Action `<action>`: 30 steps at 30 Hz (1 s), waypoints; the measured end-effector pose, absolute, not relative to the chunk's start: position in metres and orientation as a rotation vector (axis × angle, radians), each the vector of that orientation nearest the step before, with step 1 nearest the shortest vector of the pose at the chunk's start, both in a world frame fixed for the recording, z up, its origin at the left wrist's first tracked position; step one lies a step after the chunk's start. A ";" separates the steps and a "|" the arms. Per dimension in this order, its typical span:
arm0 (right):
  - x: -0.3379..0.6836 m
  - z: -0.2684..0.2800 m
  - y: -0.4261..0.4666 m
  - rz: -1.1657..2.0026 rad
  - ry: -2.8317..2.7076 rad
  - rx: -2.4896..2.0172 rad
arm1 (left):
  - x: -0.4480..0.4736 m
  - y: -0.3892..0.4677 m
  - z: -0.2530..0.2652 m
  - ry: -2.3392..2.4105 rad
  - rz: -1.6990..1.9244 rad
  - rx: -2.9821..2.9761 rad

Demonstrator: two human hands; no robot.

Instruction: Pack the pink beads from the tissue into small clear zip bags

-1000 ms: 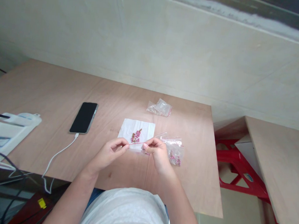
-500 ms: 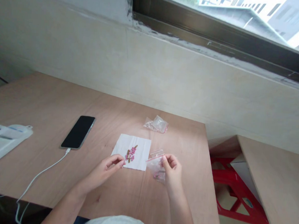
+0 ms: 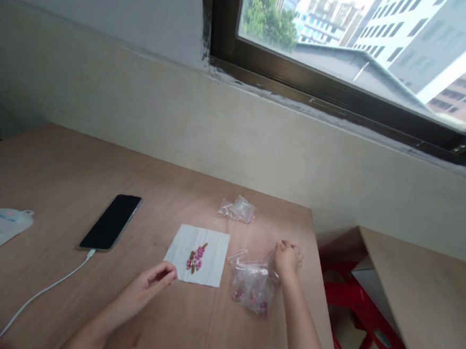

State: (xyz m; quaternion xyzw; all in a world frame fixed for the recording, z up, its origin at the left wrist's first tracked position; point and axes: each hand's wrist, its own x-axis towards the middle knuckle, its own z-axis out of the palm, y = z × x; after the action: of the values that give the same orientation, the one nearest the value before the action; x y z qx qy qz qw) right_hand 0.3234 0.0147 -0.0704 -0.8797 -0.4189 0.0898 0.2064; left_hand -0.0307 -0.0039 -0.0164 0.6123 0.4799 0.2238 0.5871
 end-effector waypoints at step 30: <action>0.161 -0.008 -0.044 1.695 -0.460 -1.006 | 0.014 -0.012 -0.005 0.908 0.653 1.197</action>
State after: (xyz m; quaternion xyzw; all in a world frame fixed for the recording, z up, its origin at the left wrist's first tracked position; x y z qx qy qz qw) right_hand 0.1612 -0.0438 -0.0081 -0.4213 -0.1926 0.7101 0.5303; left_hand 0.0142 -0.0115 -0.0048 0.5337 0.4051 0.2912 0.6829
